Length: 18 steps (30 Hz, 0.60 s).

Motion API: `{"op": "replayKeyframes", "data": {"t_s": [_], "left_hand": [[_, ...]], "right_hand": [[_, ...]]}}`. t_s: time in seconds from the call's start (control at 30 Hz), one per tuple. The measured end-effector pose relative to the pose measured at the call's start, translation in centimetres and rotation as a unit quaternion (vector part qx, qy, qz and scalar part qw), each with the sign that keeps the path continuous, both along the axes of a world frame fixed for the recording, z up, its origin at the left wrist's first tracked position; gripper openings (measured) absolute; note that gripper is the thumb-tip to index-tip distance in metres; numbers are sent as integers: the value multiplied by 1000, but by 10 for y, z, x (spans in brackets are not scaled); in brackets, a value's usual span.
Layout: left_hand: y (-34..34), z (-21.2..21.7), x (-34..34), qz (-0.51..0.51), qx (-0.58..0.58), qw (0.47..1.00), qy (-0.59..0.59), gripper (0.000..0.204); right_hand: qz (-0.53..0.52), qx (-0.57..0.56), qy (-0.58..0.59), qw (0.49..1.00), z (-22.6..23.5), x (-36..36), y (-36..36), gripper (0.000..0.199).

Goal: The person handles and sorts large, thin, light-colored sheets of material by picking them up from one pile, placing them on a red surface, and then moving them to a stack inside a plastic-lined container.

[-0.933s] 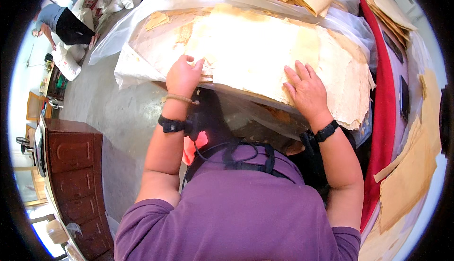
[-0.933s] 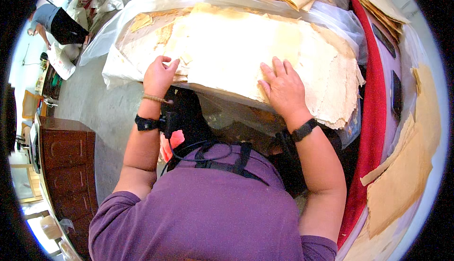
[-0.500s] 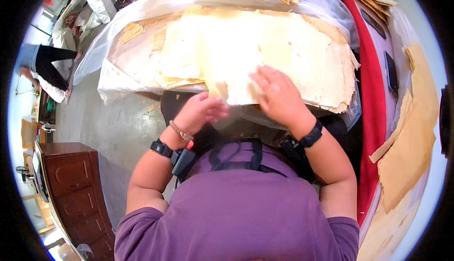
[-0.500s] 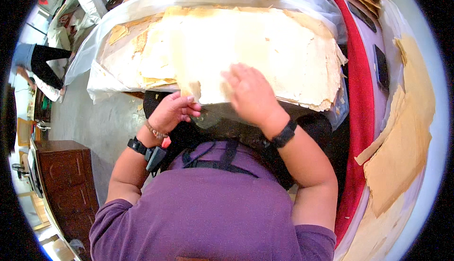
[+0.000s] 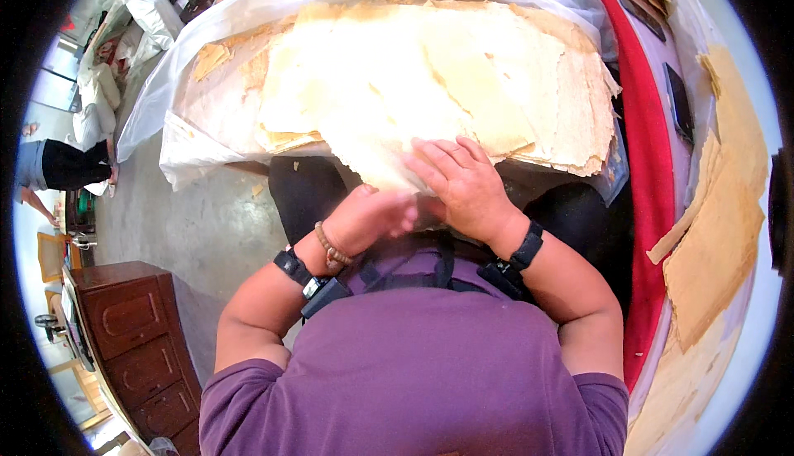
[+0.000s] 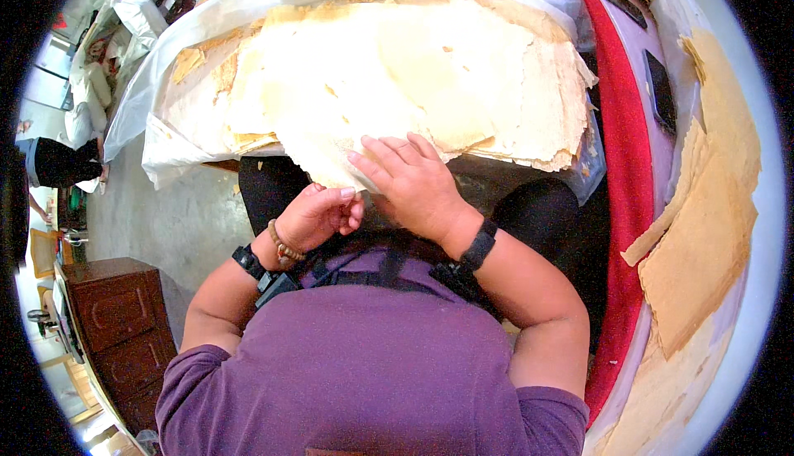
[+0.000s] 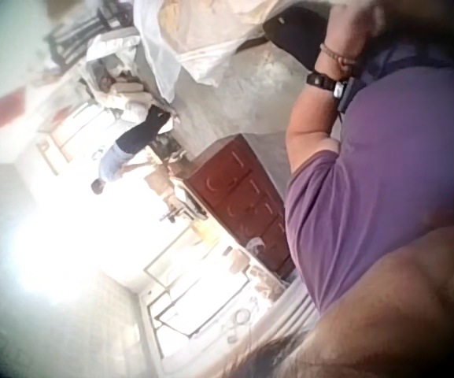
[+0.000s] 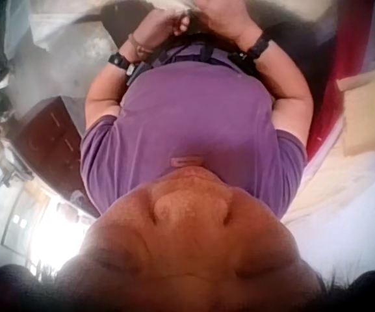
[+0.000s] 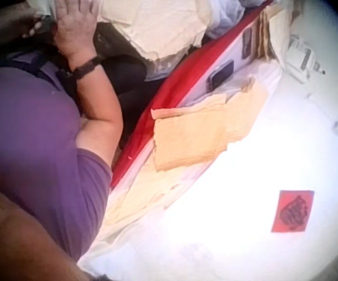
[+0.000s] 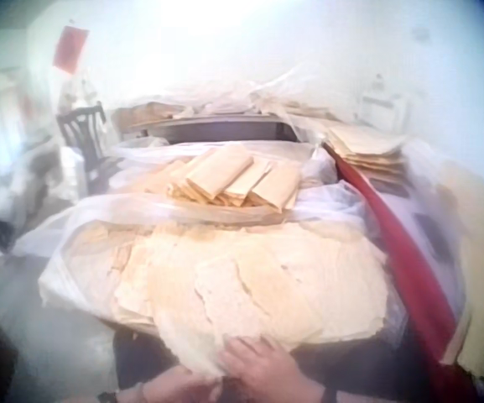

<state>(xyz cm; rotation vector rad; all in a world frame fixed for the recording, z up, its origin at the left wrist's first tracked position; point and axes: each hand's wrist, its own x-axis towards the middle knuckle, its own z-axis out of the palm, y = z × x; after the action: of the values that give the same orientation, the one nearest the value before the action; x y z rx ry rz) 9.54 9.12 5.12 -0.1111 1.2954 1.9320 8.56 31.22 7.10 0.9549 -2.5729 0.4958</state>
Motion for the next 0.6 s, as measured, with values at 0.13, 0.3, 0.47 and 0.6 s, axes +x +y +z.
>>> {"op": "replayKeyframes", "data": {"t_s": [0.13, 0.3, 0.47, 0.6], "left_hand": [[6, 5, 3, -85, -51, 993, 57, 17], [-18, 42, -10, -222, -30, 962, 154, 19], [-39, 48, -50, -55, -378, 777, 500, 27], [-38, 40, -80, -80, -441, 551, 704, 44]], "right_hand": [[5, 16, 42, 999, -12, -12, 20, 27], [-88, 60, 52, 993, -3, -25, 93, 25], [-135, 1, 20, 991, -1, -12, 101, 35], [-94, -22, -6, 995, -9, -9, 101, 33]]}}
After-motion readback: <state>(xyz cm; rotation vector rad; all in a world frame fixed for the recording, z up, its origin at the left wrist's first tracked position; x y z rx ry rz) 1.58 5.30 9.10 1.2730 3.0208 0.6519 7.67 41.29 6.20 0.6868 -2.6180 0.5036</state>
